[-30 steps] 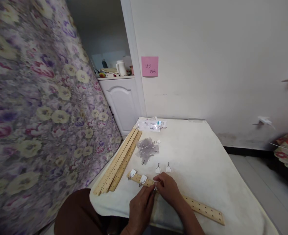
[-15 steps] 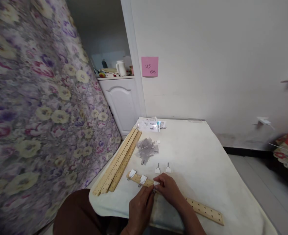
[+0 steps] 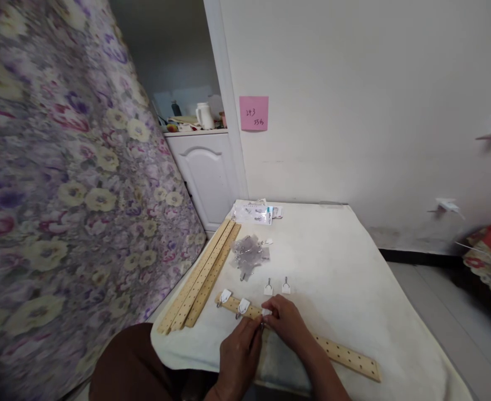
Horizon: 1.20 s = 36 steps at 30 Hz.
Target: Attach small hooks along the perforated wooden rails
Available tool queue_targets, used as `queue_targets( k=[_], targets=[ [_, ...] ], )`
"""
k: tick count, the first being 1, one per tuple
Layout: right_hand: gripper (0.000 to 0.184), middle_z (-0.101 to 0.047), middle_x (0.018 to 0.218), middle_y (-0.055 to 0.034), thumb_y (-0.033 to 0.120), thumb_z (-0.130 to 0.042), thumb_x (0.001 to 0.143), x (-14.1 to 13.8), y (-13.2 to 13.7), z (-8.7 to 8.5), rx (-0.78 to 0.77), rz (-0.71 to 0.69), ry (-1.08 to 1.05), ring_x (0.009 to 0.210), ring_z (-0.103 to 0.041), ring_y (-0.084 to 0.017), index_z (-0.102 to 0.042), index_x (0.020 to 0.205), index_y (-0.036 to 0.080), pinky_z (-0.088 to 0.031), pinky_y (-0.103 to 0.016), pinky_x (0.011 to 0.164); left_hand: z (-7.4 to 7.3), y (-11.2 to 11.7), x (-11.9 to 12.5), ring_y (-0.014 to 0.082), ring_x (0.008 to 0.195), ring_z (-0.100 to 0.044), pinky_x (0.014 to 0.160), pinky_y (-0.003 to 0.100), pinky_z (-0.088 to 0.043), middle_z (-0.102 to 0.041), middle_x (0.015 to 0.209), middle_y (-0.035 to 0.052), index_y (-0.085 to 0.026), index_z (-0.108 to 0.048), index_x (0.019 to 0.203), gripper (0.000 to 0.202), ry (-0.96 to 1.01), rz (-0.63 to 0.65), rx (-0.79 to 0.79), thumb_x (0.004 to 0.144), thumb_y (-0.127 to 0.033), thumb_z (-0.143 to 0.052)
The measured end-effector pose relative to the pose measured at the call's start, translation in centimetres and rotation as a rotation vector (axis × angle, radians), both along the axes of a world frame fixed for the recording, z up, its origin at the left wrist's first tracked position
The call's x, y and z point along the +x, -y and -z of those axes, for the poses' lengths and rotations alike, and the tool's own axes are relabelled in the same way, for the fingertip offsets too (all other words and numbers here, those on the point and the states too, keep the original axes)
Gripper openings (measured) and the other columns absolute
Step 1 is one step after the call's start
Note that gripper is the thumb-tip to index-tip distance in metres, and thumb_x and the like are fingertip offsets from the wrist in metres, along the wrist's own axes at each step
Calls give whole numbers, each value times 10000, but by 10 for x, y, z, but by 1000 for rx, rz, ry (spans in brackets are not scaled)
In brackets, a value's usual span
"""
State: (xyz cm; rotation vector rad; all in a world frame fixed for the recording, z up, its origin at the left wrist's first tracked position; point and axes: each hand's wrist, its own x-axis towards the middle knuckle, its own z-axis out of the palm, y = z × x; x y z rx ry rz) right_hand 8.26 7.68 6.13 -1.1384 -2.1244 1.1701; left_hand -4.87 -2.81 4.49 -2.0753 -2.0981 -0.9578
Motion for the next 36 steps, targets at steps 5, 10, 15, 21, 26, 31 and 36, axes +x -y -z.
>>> queue_targets(
  k=[5, 10, 15, 21, 26, 31, 36],
  targets=[
    [245, -600, 696, 0, 153, -592, 666, -1, -2, 0, 4, -13, 6, 652, -541, -140, -678, 895, 166, -410, -231, 616, -1, 0, -1, 153, 806, -649, 698, 245, -531, -665, 898, 26, -258, -585, 1072, 234, 12, 15, -14, 895, -223, -436],
    [259, -612, 739, -13, 184, -597, 680, 1, -3, 4, 0, -29, -12, 668, -539, -143, -681, 924, 162, -412, -242, 632, -4, 1, -1, 153, 840, -650, 719, 247, -531, -670, 943, 27, -263, -573, 1090, 250, 32, 22, -24, 894, -210, -428],
    [331, -648, 827, -29, 191, -595, 682, 3, -4, 8, -15, -45, -37, 696, -558, -149, -664, 1006, 175, -437, -259, 673, -4, 2, 0, 153, 833, -650, 734, 252, -531, -673, 944, 30, -261, -571, 1098, 253, 21, 5, -19, 896, -216, -426],
    [334, -678, 877, -50, 179, -574, 685, 6, -3, 6, -49, -37, -87, 705, -576, -158, -657, 1008, 167, -451, -270, 668, -1, 2, -1, 159, 851, -654, 744, 262, -532, -676, 968, 37, -257, -555, 1128, 267, 34, -7, -37, 901, -220, -420],
    [309, -680, 886, -58, 200, -550, 713, 10, -5, 3, -73, 3, -136, 734, -604, -169, -647, 1004, 162, -471, -283, 690, 5, 2, -3, 160, 910, -652, 786, 287, -531, -672, 1033, 28, -260, -519, 1162, 288, 113, -19, -61, 897, -213, -418],
    [262, -678, 807, -39, 246, -527, 749, 15, -6, 2, -53, 54, -129, 708, -598, -176, -645, 970, 166, -466, -283, 664, 9, 3, -5, 167, 947, -638, 806, 304, -514, -657, 1059, 34, -252, -492, 1157, 275, 152, -27, -53, 895, -214, -419],
    [228, -677, 836, -49, 266, -485, 792, 16, -15, -3, 64, 141, -71, 759, -605, -183, -644, 930, 176, -456, -288, 710, 1, 6, -3, 145, 821, -632, 710, 262, -496, -644, 905, 5, -257, -529, 1016, 179, 184, -7, -64, 896, -203, -408]
  ],
)
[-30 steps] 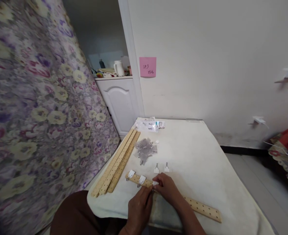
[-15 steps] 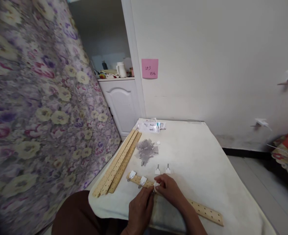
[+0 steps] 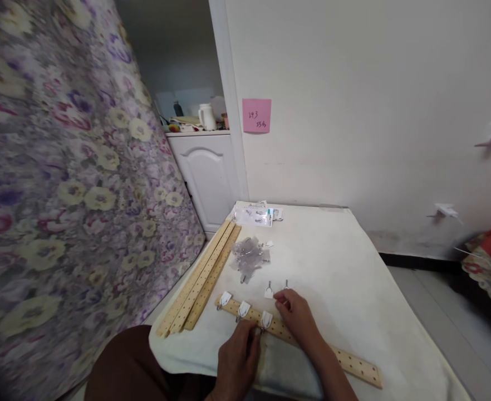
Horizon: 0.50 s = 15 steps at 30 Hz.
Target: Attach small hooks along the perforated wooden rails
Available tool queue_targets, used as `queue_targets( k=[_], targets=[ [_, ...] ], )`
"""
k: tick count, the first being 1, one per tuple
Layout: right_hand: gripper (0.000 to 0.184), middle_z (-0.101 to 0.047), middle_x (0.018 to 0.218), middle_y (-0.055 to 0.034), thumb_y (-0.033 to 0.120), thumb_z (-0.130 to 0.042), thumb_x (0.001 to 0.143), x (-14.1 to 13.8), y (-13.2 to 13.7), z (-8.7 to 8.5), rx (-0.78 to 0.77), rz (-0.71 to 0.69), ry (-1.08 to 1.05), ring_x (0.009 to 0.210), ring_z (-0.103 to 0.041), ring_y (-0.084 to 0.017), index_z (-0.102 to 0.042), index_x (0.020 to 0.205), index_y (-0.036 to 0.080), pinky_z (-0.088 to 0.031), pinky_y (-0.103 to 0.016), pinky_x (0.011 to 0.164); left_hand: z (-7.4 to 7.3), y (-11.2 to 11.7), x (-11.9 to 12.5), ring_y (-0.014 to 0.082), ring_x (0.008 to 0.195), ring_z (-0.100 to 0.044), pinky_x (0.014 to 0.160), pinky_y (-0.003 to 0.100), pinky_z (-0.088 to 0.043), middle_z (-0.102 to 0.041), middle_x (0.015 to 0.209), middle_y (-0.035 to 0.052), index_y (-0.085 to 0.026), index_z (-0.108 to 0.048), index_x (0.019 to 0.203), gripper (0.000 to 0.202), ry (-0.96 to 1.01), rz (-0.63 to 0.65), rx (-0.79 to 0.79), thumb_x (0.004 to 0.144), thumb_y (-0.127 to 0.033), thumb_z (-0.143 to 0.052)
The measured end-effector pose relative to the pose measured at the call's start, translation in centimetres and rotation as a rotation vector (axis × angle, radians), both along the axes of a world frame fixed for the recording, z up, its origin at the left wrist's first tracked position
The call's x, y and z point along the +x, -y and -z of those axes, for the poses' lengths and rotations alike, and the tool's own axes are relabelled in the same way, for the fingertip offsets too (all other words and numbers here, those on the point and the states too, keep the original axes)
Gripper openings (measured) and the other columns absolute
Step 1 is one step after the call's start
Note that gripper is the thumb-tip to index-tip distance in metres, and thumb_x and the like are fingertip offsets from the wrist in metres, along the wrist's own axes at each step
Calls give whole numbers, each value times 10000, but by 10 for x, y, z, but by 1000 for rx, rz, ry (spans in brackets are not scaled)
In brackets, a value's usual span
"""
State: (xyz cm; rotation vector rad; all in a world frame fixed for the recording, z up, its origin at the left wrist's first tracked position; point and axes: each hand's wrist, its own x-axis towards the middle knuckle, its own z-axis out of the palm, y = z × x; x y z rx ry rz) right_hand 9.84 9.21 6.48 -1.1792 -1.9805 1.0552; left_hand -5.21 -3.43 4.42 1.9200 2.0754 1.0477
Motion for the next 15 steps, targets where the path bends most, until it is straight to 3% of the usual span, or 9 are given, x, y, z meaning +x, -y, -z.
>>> queue_targets(
  k=[5, 9, 15],
  targets=[
    [156, -651, 891, -35, 306, -550, 782, -16, -13, -12, 124, 76, 345, 823, -605, -188, -637, 879, 219, -411, -276, 703, -3, 1, 0, 145, 834, -632, 705, 250, -493, -647, 890, 9, -259, -546, 993, 187, 19, 50, 24, 903, -197, -394],
    [219, -617, 949, -55, 371, -580, 782, -35, -15, -15, 162, 107, 614, 803, -614, -196, -610, 930, 214, -372, -272, 649, -1, 0, 0, 152, 853, -635, 722, 261, -502, -658, 909, 14, -266, -547, 1020, 214, 7, 53, 57, 888, -173, -407],
    [185, -586, 996, -55, 249, -581, 766, -47, -11, -8, 215, 124, 619, 780, -604, -179, -557, 946, 212, -335, -259, 619, 0, 0, -1, 155, 894, -637, 744, 260, -509, -663, 965, 17, -272, -530, 1070, 262, -9, 62, 74, 877, -151, -401]
  ],
)
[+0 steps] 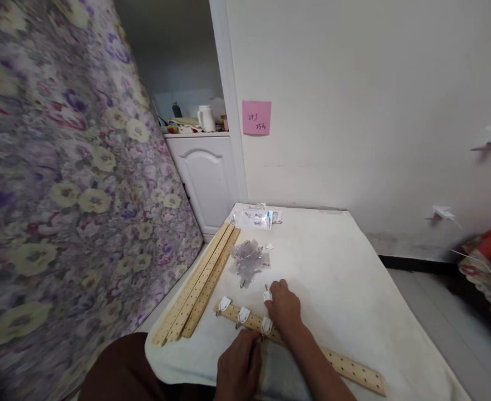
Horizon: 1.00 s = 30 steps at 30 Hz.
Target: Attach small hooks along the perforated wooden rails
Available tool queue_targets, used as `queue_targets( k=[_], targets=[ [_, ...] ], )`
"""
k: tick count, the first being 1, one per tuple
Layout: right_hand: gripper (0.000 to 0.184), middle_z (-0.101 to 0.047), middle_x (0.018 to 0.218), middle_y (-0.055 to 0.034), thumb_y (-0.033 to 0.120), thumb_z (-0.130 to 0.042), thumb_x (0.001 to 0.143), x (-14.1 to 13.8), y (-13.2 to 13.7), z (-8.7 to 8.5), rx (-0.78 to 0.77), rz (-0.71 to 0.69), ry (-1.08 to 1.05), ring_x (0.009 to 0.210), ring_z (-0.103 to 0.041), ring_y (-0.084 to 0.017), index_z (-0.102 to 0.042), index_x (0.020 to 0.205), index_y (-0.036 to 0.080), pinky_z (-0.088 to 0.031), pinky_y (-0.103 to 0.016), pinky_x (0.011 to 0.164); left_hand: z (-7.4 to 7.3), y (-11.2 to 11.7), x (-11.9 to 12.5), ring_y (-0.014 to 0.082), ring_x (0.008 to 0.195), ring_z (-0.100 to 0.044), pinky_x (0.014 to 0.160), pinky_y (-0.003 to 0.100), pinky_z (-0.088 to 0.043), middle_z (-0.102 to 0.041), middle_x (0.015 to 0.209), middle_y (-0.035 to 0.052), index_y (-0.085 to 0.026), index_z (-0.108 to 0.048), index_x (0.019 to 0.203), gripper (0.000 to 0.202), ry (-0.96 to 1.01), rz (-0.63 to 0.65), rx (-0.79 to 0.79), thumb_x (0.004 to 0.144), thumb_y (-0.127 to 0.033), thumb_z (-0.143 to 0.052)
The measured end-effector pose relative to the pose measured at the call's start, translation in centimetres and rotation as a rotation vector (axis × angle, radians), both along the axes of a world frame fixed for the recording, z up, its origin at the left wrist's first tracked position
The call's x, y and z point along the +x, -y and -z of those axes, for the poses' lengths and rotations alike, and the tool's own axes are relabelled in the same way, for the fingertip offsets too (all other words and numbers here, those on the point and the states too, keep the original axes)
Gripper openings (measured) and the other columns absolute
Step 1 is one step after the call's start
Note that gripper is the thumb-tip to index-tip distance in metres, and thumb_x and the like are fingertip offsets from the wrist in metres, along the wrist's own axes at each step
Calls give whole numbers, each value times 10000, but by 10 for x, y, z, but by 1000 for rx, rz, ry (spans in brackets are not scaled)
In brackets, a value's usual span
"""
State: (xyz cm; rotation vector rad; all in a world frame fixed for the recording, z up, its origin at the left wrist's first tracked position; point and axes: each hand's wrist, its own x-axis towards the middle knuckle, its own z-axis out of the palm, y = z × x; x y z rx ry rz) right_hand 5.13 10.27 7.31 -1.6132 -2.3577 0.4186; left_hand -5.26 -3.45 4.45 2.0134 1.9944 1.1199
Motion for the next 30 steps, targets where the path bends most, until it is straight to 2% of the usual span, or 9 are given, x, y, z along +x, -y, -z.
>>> queue_targets(
  k=[3, 7, 10, 13, 17, 21, 25, 30],
  targets=[
    [141, -621, 905, -28, 210, -547, 778, 0, 1, 1, 2, -8, -87, 758, -591, -166, -543, 919, 223, -326, -251, 622, 3, 0, -2, 157, 924, -630, 769, 265, -507, -659, 1000, 23, -271, -516, 1100, 285, -7, 11, -5, 873, -144, -400],
    [89, -639, 779, 6, 213, -526, 783, 10, -2, -5, -82, -34, -260, 731, -575, -152, -563, 862, 230, -336, -237, 624, 6, -1, -3, 153, 906, -631, 758, 264, -504, -658, 968, 11, -280, -521, 1086, 276, -5, 6, -28, 878, -149, -396],
    [106, -630, 773, 6, 217, -519, 776, 30, -7, -18, -106, -86, -346, 724, -564, -145, -602, 841, 229, -357, -230, 632, 4, -2, -3, 151, 905, -627, 761, 266, -496, -653, 972, 3, -287, -526, 1075, 263, 12, 5, -53, 887, -161, -391],
    [136, -624, 785, -3, 211, -512, 774, 57, -9, -32, -78, -144, -338, 735, -565, -149, -630, 840, 222, -373, -237, 658, 1, -2, -2, 158, 920, -619, 773, 276, -485, -646, 986, 6, -281, -530, 1067, 249, 39, -9, -73, 891, -175, -390],
    [168, -612, 810, -12, 158, -466, 779, 91, -1, -43, -148, -225, -337, 610, -562, -104, -626, 822, 185, -397, -233, 650, -2, -1, -4, 160, 887, -610, 761, 271, -477, -636, 955, 3, -266, -546, 1018, 199, 106, 22, -72, 890, -206, -405],
    [207, -596, 768, -12, 146, -468, 767, 114, 12, -40, -246, -227, -429, 583, -561, -109, -640, 875, 182, -409, -229, 593, -11, 9, 0, 147, 850, -587, 751, 254, -466, -606, 913, 8, -245, -542, 996, 169, 207, 80, -36, 901, -218, -405],
    [163, -516, 625, 34, 206, -503, 772, 123, 20, -33, -410, -199, -627, 540, -528, -119, -611, 891, 180, -396, -223, 528, -19, 19, 22, 138, 798, -560, 705, 240, -451, -575, 872, 13, -228, -522, 995, 162, 177, 265, -65, 892, -187, -403],
    [142, -500, 604, 41, 193, -534, 756, 121, 16, -26, -472, -298, -724, 569, -470, -104, -635, 850, 164, -337, -216, 550, -9, 15, 50, 149, 796, -545, 701, 256, -446, -573, 866, 33, -211, -513, 986, 191, 89, 355, -82, 867, -128, -389]
  ],
)
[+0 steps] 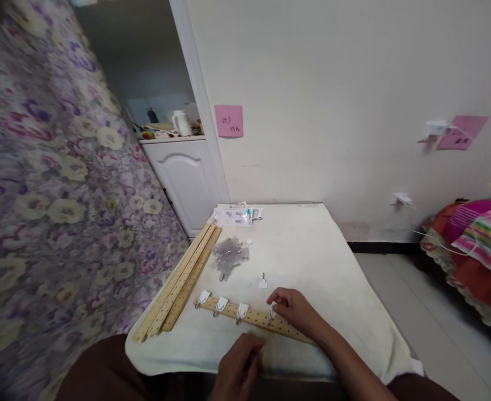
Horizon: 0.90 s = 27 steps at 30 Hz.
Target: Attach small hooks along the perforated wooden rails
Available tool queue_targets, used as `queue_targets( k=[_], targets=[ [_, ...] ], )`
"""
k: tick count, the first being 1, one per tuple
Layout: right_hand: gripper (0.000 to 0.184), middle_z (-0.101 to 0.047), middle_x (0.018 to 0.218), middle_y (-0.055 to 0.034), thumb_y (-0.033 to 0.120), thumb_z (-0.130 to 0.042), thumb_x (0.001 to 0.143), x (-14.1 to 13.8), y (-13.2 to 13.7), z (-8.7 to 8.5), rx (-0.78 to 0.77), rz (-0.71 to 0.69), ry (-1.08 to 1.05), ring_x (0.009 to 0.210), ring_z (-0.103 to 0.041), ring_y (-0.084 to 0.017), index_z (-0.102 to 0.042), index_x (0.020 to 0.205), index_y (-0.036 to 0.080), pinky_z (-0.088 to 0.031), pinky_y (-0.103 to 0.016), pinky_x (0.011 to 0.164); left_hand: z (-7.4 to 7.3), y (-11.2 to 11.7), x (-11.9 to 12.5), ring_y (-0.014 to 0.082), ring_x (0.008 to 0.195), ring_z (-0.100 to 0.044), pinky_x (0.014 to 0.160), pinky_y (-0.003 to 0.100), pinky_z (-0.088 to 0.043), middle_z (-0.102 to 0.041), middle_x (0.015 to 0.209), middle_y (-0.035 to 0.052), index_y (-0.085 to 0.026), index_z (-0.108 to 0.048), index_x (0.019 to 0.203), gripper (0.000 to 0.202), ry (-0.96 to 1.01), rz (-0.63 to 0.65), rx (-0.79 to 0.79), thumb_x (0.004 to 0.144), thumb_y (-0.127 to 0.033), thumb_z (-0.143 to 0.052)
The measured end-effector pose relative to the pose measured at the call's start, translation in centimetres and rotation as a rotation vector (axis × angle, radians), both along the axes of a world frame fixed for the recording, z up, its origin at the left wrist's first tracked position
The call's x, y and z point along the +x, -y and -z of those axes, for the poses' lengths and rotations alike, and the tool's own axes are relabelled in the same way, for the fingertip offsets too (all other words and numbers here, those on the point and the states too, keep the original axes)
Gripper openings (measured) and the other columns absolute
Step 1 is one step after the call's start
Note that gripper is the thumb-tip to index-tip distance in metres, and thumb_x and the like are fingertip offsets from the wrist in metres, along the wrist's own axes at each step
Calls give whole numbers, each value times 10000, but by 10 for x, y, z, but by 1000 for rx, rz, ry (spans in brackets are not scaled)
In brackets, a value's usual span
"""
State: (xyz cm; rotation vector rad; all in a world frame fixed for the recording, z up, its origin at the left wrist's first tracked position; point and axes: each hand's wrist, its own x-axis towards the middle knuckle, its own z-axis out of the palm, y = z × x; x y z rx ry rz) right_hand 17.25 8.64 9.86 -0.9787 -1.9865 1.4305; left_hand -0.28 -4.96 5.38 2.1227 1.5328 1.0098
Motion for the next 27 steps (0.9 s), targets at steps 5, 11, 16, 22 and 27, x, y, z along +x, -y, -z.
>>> queue_targets(
  k=[5, 11, 16, 22, 27],
  targets=[
    [171, -552, 674, 26, 190, -562, 731, -14, -3, 13, -58, -28, -60, 619, -487, -108, -623, 887, 159, -341, -211, 568, 4, -4, 5, 167, 825, -544, 727, 290, -458, -575, 871, 55, -206, -529, 978, 215, 0, -16, -10, 894, -141, -342],
    [87, -516, 583, 41, 166, -542, 703, -27, -1, 23, -14, 24, 36, 551, -445, -96, -608, 757, 154, -301, -204, 512, 5, -2, 1, 182, 885, -550, 765, 312, -472, -581, 931, 67, -211, -541, 1020, 223, 79, -48, -45, 883, -144, -379],
    [116, -546, 593, 28, 186, -540, 711, -28, -2, 27, 41, 57, 89, 566, -474, -109, -630, 775, 149, -327, -213, 531, 8, -2, 0, 185, 906, -547, 785, 322, -477, -586, 950, 69, -210, -546, 1027, 229, 81, -52, -48, 878, -133, -390],
    [161, -586, 623, 7, 170, -541, 706, -31, -2, 31, 86, 71, 140, 590, -519, -123, -659, 813, 142, -357, -219, 556, 8, -1, 0, 208, 919, -555, 795, 363, -490, -610, 1000, 84, -204, -529, 1122, 293, 54, -125, 25, 852, -135, -440],
    [181, -612, 649, -9, 167, -533, 714, -31, -2, 31, 109, 69, 147, 610, -539, -130, -673, 825, 139, -377, -222, 575, 9, -1, 0, 234, 981, -549, 847, 421, -474, -606, 1113, 110, -203, -444, 1281, 433, -31, -142, 35, 851, -148, -445]
  ],
)
